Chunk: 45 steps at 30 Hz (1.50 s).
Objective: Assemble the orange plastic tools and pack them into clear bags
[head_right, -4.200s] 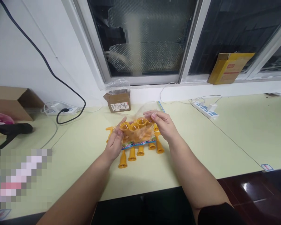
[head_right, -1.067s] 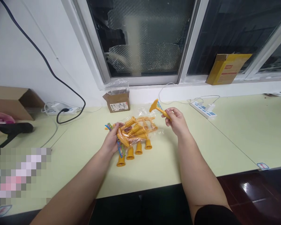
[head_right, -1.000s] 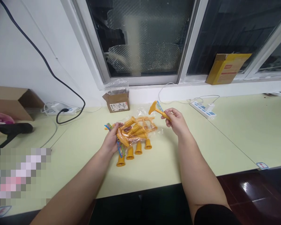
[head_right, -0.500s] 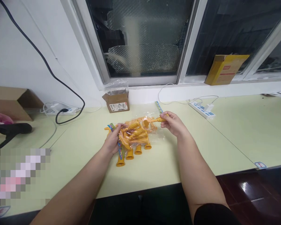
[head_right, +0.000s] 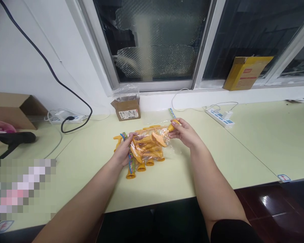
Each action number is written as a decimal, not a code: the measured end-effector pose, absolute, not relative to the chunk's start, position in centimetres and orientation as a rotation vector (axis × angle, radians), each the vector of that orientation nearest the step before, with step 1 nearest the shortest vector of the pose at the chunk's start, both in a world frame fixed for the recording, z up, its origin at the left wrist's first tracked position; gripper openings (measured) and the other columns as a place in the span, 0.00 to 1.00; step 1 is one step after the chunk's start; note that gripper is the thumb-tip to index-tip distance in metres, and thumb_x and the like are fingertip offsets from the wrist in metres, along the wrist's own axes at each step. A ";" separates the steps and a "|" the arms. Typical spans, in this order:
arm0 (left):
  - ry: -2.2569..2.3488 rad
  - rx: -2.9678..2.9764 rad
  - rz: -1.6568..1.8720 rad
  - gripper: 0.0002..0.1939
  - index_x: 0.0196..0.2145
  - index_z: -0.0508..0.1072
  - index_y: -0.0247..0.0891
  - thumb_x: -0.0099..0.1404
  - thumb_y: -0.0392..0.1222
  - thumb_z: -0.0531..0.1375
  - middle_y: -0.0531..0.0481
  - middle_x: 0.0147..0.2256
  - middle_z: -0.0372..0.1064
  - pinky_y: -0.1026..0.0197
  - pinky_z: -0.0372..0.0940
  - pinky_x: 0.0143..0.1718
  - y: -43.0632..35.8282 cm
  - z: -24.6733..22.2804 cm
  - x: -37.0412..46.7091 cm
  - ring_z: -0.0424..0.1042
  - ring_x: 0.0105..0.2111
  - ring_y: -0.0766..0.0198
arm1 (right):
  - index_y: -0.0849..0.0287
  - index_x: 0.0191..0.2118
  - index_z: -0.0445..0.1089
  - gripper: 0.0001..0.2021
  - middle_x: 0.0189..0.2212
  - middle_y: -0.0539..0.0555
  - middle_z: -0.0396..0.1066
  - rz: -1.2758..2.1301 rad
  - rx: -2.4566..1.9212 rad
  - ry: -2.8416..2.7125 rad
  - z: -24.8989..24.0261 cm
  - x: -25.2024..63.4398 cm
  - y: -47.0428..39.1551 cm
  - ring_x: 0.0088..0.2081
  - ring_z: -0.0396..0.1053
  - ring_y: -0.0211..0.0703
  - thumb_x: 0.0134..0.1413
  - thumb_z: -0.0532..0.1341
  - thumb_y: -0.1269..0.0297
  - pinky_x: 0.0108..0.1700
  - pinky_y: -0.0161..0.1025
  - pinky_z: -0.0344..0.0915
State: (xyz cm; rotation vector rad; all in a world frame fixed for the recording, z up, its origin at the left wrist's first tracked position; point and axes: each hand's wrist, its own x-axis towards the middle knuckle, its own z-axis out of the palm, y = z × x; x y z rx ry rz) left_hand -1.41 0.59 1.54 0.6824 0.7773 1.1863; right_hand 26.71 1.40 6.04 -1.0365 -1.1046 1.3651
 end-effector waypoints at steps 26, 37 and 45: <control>0.920 0.568 1.153 0.16 0.48 0.75 0.37 0.67 0.49 0.65 0.40 0.43 0.81 0.46 0.77 0.47 0.2 2.6 -1.2 0.82 0.40 0.51 | 0.51 0.40 0.62 0.23 0.40 0.51 0.81 1.406 -0.887 -1.138 6.0 26.6 1.0 0.42 0.81 0.42 0.49 0.75 0.51 0.48 0.40 0.78; 0.895 0.578 1.073 0.13 0.47 0.76 0.34 0.65 0.40 0.66 0.37 0.41 0.81 0.47 0.78 0.44 -0.2 3.1 -1.1 0.83 0.37 0.50 | 0.53 0.37 0.63 0.19 0.34 0.50 0.80 1.399 -0.917 -1.022 5.5 26.2 1.7 0.38 0.81 0.40 0.52 0.74 0.54 0.45 0.37 0.80; 0.897 0.629 1.073 0.15 0.47 0.77 0.34 0.63 0.40 0.68 0.37 0.42 0.81 0.45 0.78 0.48 -0.3 3.0 -1.0 0.82 0.42 0.47 | 0.53 0.39 0.65 0.20 0.37 0.50 0.80 1.487 -0.854 -1.081 5.0 25.9 1.7 0.38 0.80 0.39 0.49 0.76 0.55 0.44 0.36 0.78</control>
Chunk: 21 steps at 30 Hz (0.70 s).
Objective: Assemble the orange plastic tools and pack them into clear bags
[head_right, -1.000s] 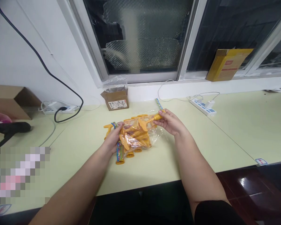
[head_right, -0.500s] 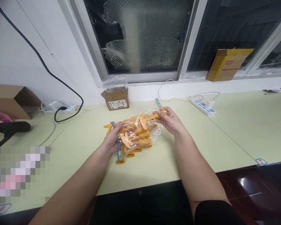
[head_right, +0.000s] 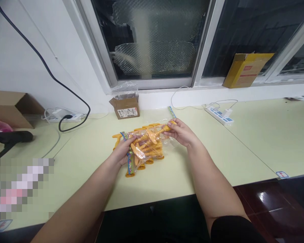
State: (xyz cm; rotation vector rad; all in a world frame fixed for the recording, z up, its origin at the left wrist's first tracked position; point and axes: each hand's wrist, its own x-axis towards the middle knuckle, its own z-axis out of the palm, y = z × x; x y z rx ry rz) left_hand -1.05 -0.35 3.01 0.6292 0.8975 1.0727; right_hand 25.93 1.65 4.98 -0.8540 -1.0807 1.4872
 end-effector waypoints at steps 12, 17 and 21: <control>0.820 0.540 1.199 0.19 0.50 0.71 0.40 0.63 0.39 0.68 0.44 0.43 0.81 0.47 0.77 0.50 0.1 2.3 -0.8 0.83 0.41 0.53 | 0.52 0.45 0.76 0.19 0.37 0.49 0.74 1.425 -0.847 -1.007 4.5 23.6 1.8 0.35 0.75 0.38 0.50 0.74 0.51 0.44 0.43 0.80; 0.836 0.544 1.293 0.21 0.47 0.68 0.43 0.59 0.41 0.71 0.51 0.38 0.79 0.53 0.78 0.43 0.2 2.2 -0.7 0.82 0.35 0.58 | 0.54 0.49 0.75 0.24 0.43 0.52 0.78 1.439 -0.905 -1.152 4.5 23.7 1.3 0.36 0.79 0.41 0.45 0.77 0.61 0.42 0.41 0.79; 0.786 0.678 1.343 0.23 0.41 0.65 0.44 0.55 0.44 0.73 0.56 0.33 0.76 0.61 0.75 0.33 0.1 2.1 -0.7 0.78 0.29 0.64 | 0.53 0.47 0.72 0.19 0.33 0.49 0.78 1.514 -0.944 -1.150 4.4 23.5 1.1 0.30 0.79 0.40 0.51 0.75 0.62 0.36 0.38 0.80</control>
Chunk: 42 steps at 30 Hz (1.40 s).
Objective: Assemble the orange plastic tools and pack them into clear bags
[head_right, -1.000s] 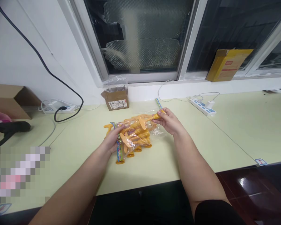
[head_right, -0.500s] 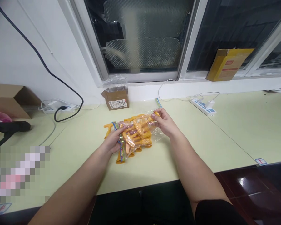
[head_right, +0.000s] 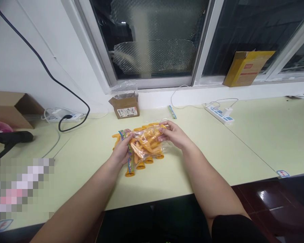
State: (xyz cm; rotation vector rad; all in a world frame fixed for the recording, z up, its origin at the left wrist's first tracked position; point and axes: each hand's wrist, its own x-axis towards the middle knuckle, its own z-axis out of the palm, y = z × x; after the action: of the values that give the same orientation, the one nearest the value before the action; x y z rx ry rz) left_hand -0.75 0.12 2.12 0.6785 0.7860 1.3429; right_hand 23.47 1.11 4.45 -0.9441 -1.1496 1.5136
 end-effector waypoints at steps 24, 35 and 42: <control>0.872 0.920 1.299 0.31 0.46 0.64 0.46 0.52 0.49 0.75 0.56 0.34 0.72 0.62 0.71 0.29 -0.4 2.4 -1.2 0.74 0.27 0.65 | 0.59 0.49 0.75 0.15 0.46 0.59 0.80 1.815 -0.645 -1.074 5.0 22.7 0.6 0.46 0.80 0.49 0.62 0.59 0.60 0.58 0.52 0.75; 0.769 0.931 1.228 0.33 0.49 0.64 0.45 0.50 0.42 0.76 0.49 0.42 0.78 0.55 0.74 0.41 -0.7 3.3 -1.8 0.79 0.38 0.57 | 0.47 0.61 0.67 0.28 0.42 0.50 0.79 1.680 -0.807 -1.368 4.5 23.2 0.4 0.30 0.79 0.38 0.55 0.69 0.62 0.35 0.38 0.78; 0.827 0.936 1.196 0.34 0.49 0.65 0.45 0.50 0.44 0.76 0.50 0.41 0.77 0.55 0.75 0.37 -0.9 3.1 -1.4 0.79 0.33 0.59 | 0.53 0.39 0.64 0.16 0.22 0.43 0.68 1.265 -0.995 -1.387 3.3 22.2 1.5 0.20 0.67 0.37 0.55 0.68 0.51 0.23 0.34 0.66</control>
State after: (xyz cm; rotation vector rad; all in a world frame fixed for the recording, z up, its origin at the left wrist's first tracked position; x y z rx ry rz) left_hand -1.43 -0.91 3.14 0.9365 0.8272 1.1961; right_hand 22.21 1.46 3.27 -0.9948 -1.3873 1.2647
